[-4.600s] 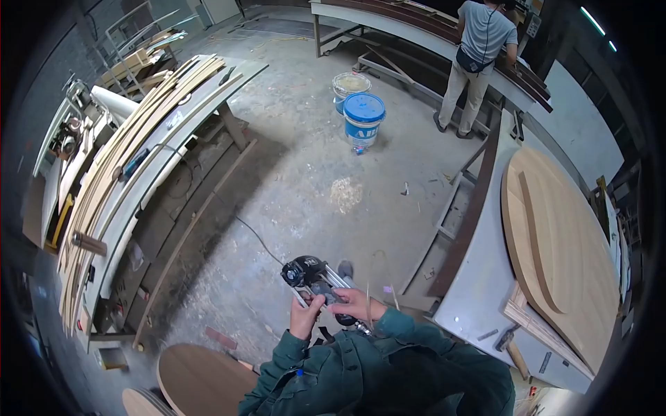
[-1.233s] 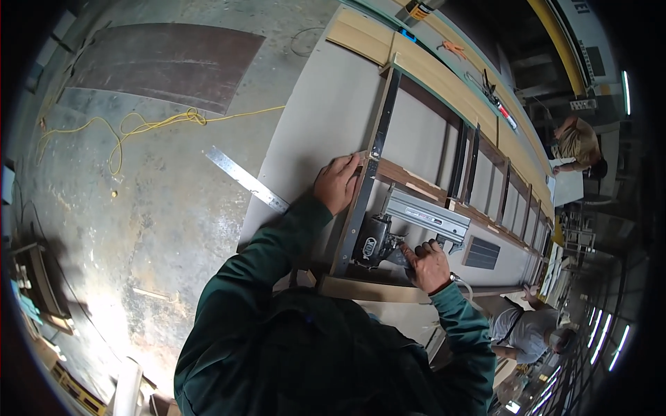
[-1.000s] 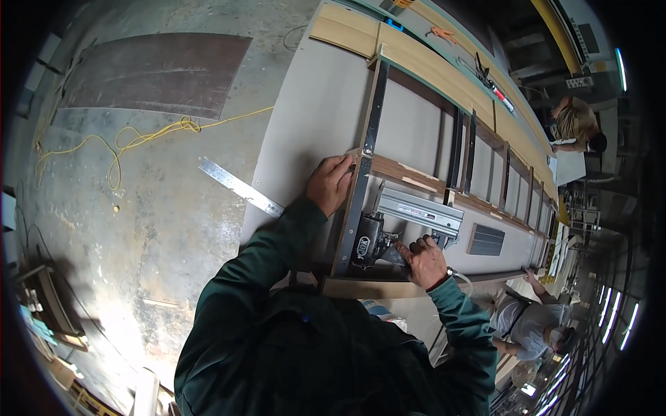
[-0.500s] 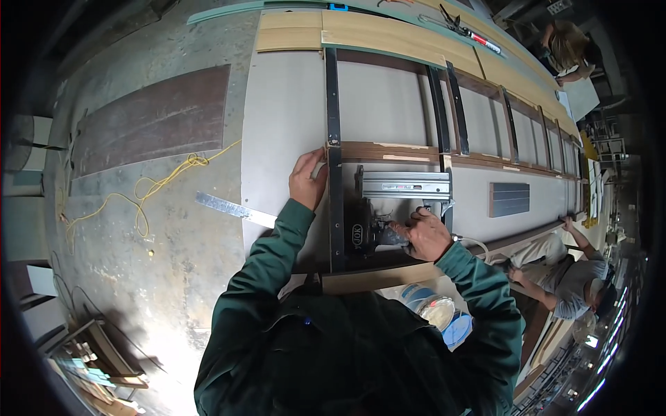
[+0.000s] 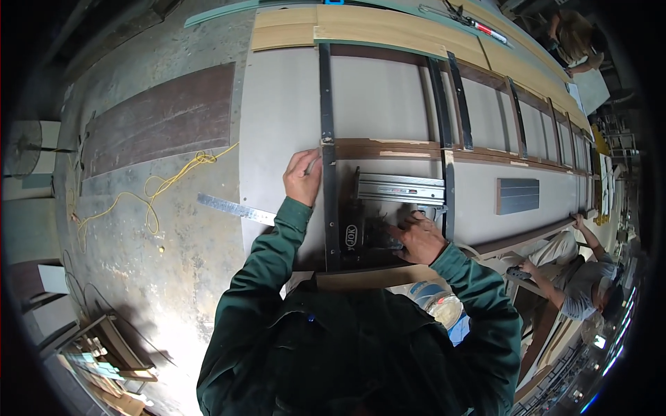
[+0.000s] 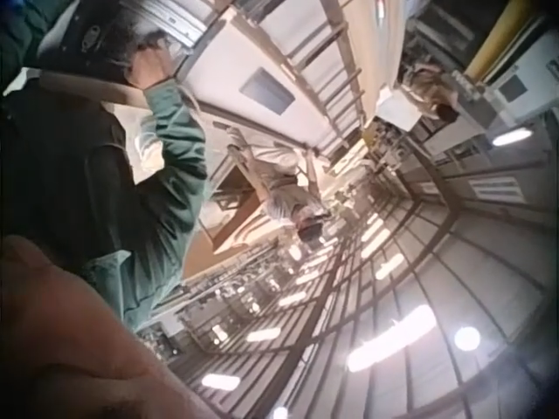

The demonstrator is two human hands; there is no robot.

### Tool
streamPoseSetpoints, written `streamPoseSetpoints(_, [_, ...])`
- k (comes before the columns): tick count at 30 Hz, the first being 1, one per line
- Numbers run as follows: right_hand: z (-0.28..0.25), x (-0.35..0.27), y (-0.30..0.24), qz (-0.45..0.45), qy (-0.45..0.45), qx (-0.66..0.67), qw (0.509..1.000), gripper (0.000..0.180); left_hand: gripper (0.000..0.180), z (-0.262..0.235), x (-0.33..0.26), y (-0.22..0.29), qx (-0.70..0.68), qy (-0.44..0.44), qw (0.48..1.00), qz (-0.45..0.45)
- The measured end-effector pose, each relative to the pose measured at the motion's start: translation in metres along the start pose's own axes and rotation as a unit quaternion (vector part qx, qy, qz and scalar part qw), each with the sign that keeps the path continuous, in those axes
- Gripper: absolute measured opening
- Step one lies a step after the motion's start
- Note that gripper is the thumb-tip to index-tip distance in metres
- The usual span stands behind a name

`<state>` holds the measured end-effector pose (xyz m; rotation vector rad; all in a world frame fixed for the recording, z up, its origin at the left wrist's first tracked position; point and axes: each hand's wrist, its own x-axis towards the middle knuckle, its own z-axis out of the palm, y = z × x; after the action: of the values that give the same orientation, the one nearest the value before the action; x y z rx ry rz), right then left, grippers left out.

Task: Assembling a wooden frame by measuring and nailing slats using a square and a pneumatic nail gun.

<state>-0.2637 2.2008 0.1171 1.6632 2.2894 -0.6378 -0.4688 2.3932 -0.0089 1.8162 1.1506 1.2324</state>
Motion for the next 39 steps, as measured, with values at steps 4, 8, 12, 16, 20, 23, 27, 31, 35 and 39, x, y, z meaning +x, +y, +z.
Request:
streamPoseSetpoints(4, [-0.017,-0.004,0.011,-0.058,0.141,0.170,0.974,0.050,0.030,-0.004,0.000,-0.005,0.004,0.010,1.000,-0.004])
streamPoseSetpoints(8, [-0.034,-0.029,0.061,0.162,0.410,0.353,0.825,0.037,0.030,-0.009,-0.003,-0.006,0.005,0.014,1.000,-0.002])
streamPoseSetpoints(12, [0.042,-0.047,0.140,0.293,0.390,0.651,0.581,0.062,0.026,-0.002,0.001,-0.001,0.005,0.012,1.000,-0.003])
streamPoseSetpoints(16, [0.064,-0.015,0.125,0.344,0.301,0.547,0.701,0.070,0.026,-0.001,0.000,0.001,0.020,0.016,1.000,0.004])
streamPoseSetpoints(20, [0.070,-0.012,0.144,0.224,0.311,0.704,0.598,0.076,0.027,-0.004,-0.001,0.001,0.036,0.021,0.999,0.006])
streamPoseSetpoints(23, [0.096,-0.010,0.167,0.286,0.292,0.628,0.662,0.079,0.027,0.001,0.002,0.004,0.029,0.017,0.999,0.017])
streamPoseSetpoints(27, [0.042,-0.001,0.138,0.289,0.300,0.674,0.610,0.090,0.026,-0.005,-0.001,-0.001,0.040,0.020,0.999,0.012])
streamPoseSetpoints(31, [0.062,-0.009,0.156,0.300,0.305,0.657,0.620,0.089,0.025,-0.002,0.001,0.002,0.036,0.016,0.999,0.008])
streamPoseSetpoints(35, [0.042,0.014,0.127,0.337,0.338,0.616,0.626,0.078,0.025,-0.003,0.000,-0.002,0.043,0.019,0.999,0.008])
streamPoseSetpoints(39, [0.055,-0.002,0.152,0.291,0.243,0.699,0.606,0.080,0.025,-0.002,0.000,0.000,0.040,0.016,0.999,0.011])
